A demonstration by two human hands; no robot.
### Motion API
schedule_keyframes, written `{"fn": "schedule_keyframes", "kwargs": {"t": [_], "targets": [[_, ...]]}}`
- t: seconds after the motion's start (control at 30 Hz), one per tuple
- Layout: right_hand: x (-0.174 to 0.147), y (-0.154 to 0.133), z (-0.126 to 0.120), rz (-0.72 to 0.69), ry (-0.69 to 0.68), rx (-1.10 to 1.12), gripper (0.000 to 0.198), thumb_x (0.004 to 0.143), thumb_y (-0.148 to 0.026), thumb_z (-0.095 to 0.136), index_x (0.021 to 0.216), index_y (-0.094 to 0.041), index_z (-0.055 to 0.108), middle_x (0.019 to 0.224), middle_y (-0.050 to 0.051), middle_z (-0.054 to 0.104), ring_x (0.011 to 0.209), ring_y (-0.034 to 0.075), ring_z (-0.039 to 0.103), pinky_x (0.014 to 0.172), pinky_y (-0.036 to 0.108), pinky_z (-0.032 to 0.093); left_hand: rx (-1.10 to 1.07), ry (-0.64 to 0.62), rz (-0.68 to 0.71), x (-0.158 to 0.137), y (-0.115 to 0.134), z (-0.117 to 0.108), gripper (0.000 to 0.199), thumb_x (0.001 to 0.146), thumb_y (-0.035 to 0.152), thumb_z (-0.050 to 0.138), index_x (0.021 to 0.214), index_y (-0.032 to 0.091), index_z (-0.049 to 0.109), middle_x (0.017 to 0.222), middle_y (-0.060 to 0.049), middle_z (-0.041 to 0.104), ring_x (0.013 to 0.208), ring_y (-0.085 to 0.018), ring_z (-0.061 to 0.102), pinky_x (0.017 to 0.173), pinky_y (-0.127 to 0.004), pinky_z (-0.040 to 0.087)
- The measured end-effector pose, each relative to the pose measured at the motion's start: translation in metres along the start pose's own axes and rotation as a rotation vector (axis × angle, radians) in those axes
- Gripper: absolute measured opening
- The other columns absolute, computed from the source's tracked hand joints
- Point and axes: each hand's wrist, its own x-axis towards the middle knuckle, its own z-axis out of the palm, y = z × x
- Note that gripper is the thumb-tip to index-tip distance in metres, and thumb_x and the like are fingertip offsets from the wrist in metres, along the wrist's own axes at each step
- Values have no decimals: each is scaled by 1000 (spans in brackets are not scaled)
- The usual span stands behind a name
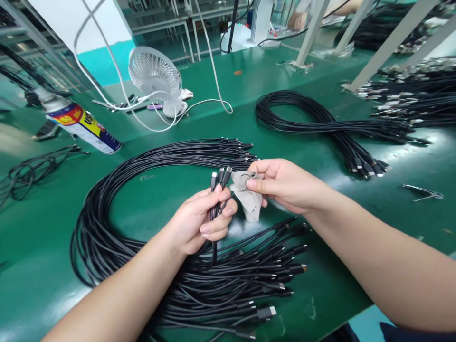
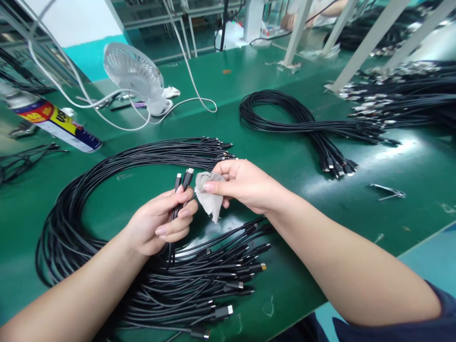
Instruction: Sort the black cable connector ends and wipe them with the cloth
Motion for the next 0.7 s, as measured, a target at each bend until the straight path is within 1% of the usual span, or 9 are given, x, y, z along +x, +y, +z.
{"fn": "schedule_keyframes", "kwargs": {"t": [0.1, 0.2, 0.27, 0.37, 0.5, 0.6, 0.7], "targets": [[0, -3, -3, 22, -19, 23, 43, 55, -43, 90, 69, -12, 64, 55, 0, 66, 48, 8, 61, 46, 17, 52, -3, -10, 8, 0, 0, 1, 25, 96, 26, 46, 75, 14, 52, 64, 2, 53, 32, 1, 23, 31, -9, 24], [0, -4, -7, 43, 0, 40, 42, 53, -41, 91, 64, -13, 62, 55, 0, 66, 48, 9, 63, 46, 17, 53, 12, -19, 9, 1, -1, 1, 22, 95, 26, 50, 76, 14, 52, 64, 2, 53, 32, 1, 24, 31, -9, 24], [0, -3, -9, 29, 27, 43, 42, 53, -39, 92, 62, -13, 60, 55, 0, 67, 48, 9, 63, 45, 17, 53, 33, -6, 24, 1, -2, 2, 21, 93, 27, 53, 76, 14, 51, 66, 2, 55, 32, 1, 27, 31, -9, 25], [-1, -2, -9, -34, 63, 11, 42, 55, -41, 91, 63, -13, 60, 56, 1, 68, 49, 10, 64, 46, 18, 54, 84, 41, 77, 2, -4, 3, 23, 90, 31, 59, 77, 15, 50, 70, 1, 61, 32, 0, 35, 31, -11, 28], [-3, -3, -6, -135, 124, -93, 41, 58, -42, 89, 63, -15, 58, 53, 0, 66, 48, 11, 63, 45, 19, 53, 212, 116, 154, 3, -8, 7, 36, 80, 41, 72, 76, 15, 48, 76, -1, 66, 36, -2, 47, 30, -11, 30], [-3, -3, -6, -176, 132, -195, 40, 64, -46, 85, 66, -16, 58, 57, 1, 67, 50, 13, 65, 47, 22, 54, 298, 207, 183, 5, -10, 8, 41, 72, 35, 81, 76, 17, 44, 77, 1, 67, 43, -7, 58, 29, -11, 34], [-4, -1, -6, -214, 142, -293, 37, 73, -47, 78, 70, -16, 58, 60, 1, 67, 51, 13, 65, 50, 24, 55, 328, 254, 208, 7, -12, 7, 41, 71, 27, 81, 77, 19, 41, 73, 3, 67, 50, -11, 66, 30, -12, 41]]}}
